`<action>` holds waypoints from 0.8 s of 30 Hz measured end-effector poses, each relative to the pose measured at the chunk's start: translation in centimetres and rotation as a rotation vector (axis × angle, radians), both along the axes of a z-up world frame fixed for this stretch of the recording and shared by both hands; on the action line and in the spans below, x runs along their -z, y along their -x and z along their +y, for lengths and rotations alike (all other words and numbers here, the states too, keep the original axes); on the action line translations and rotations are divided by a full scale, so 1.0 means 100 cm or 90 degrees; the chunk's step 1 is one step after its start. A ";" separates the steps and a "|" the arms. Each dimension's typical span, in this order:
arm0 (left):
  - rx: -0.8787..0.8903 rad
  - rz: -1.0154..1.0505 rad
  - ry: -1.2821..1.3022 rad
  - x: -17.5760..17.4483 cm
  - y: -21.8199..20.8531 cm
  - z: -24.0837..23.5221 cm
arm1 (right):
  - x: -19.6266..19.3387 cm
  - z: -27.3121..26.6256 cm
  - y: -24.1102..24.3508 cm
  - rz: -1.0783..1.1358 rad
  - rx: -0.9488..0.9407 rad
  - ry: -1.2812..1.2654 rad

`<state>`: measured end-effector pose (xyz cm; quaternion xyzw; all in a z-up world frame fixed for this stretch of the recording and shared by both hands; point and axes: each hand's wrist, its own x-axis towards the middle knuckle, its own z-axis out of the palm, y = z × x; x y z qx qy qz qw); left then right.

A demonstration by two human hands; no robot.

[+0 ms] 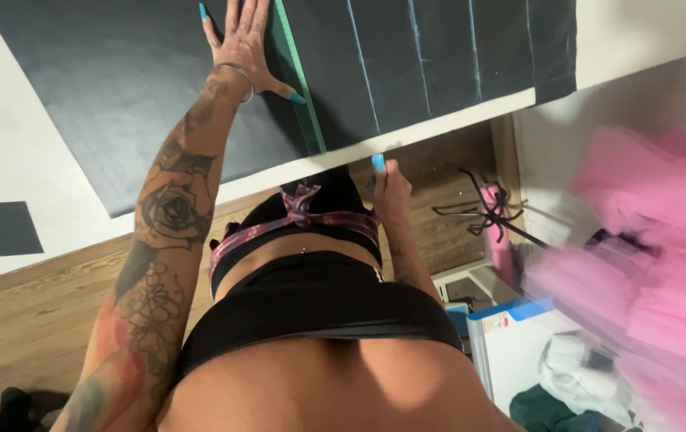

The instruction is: Marking parallel lines on a sheet of black leather using a ruler and chalk

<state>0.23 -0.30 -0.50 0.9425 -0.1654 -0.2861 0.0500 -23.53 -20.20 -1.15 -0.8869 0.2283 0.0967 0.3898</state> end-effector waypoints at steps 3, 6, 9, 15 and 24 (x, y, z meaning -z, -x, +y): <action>-0.010 0.022 -0.012 0.001 -0.001 -0.001 | 0.002 0.003 -0.001 -0.057 -0.012 -0.005; -0.016 0.021 -0.007 0.002 -0.002 -0.002 | 0.000 0.004 -0.001 -0.052 -0.015 0.004; 0.006 -0.027 -0.011 0.001 0.000 0.000 | 0.005 0.004 0.001 -0.057 -0.027 0.012; 0.022 -0.037 -0.042 -0.012 0.003 -0.003 | 0.019 -0.001 0.004 -0.038 -0.052 0.027; -0.012 -0.005 0.010 0.011 -0.001 0.001 | 0.013 0.003 -0.004 -0.085 -0.058 -0.006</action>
